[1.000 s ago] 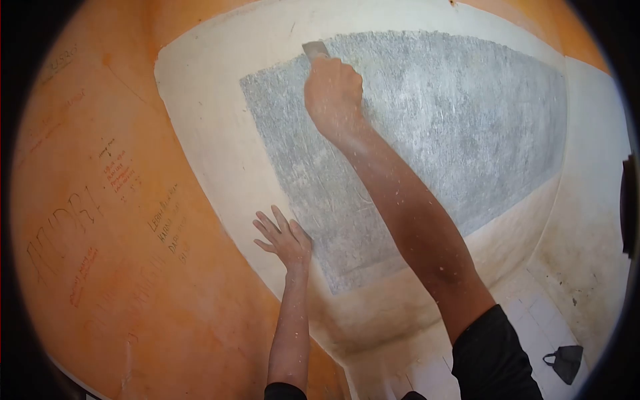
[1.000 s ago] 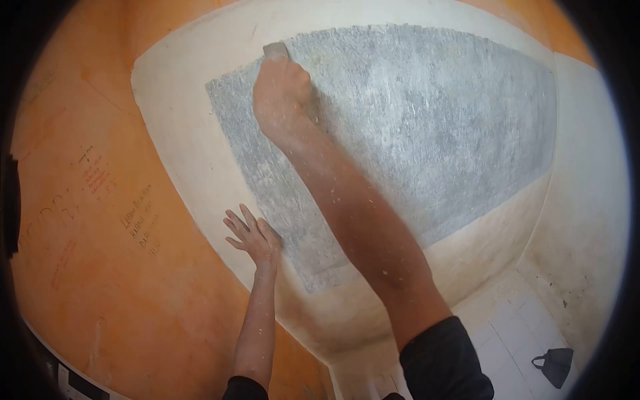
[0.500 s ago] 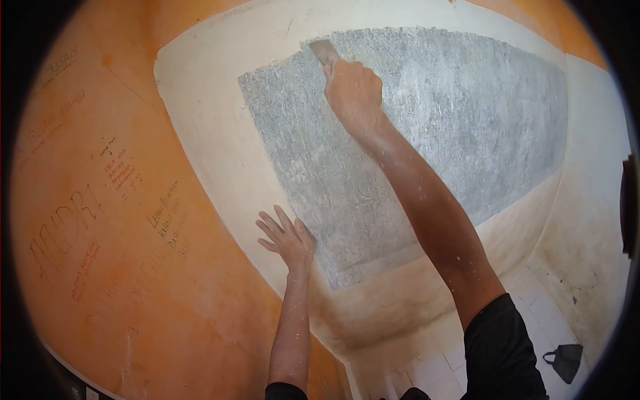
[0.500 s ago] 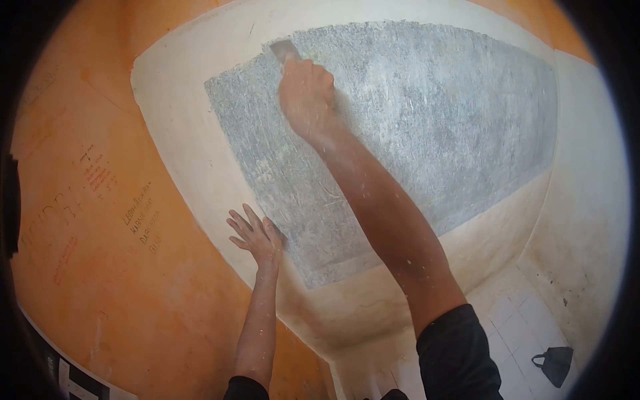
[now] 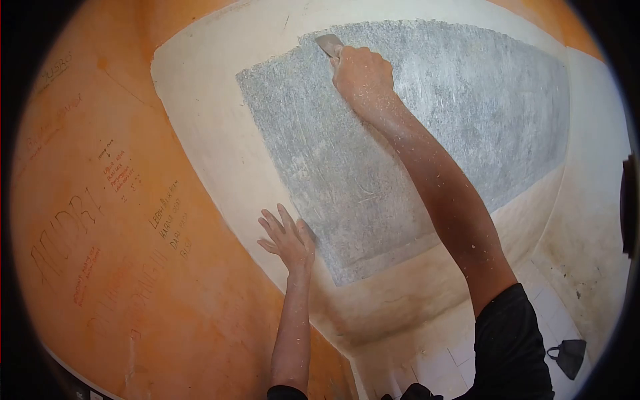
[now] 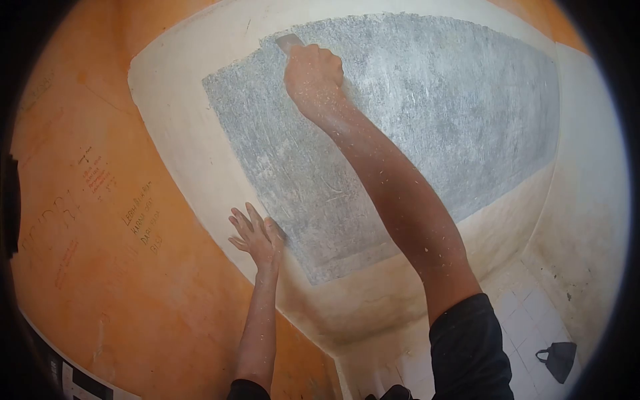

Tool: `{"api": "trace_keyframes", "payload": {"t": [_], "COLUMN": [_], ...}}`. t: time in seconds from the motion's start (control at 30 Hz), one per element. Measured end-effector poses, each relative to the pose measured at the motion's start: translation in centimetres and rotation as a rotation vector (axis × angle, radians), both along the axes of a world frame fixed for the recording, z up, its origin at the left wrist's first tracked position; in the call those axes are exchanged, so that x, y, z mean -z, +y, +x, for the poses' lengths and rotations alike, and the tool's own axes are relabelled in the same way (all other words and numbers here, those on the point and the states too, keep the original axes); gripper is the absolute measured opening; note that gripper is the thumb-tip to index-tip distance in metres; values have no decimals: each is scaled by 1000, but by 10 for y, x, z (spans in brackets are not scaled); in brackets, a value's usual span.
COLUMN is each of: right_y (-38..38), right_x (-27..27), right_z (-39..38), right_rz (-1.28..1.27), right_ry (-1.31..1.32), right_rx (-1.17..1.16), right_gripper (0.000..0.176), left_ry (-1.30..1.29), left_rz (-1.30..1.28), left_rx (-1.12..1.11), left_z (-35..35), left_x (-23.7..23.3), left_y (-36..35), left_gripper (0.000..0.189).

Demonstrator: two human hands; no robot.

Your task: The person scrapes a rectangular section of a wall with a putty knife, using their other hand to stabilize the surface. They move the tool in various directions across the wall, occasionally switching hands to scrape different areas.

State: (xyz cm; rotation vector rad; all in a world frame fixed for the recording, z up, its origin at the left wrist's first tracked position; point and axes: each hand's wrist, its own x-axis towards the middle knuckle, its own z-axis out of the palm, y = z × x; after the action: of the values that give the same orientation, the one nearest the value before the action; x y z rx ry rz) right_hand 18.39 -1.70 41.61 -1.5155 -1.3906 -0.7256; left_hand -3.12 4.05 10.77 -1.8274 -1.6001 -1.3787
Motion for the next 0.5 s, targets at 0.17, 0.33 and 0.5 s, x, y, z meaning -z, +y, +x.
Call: {"api": "trace_keyframes", "payload": {"t": [0.17,0.33,0.5], "right_y": [-14,-1,-3], "right_x": [0,2,14], "right_z": [1,19,22], "right_rz": [1,45,-9], "right_ry": [12,56,-28], "right_rx": [20,-62,41], "right_gripper": [33,34,36], "left_ry": [-12,7,-4], "left_rz": [5,-34,-47], "left_rx": [-20,-46,-4], "left_z": [6,3,1], "left_x": [-3,-3,-4], "left_y": [0,-3,-6], "left_gripper": [62,63,64]}}
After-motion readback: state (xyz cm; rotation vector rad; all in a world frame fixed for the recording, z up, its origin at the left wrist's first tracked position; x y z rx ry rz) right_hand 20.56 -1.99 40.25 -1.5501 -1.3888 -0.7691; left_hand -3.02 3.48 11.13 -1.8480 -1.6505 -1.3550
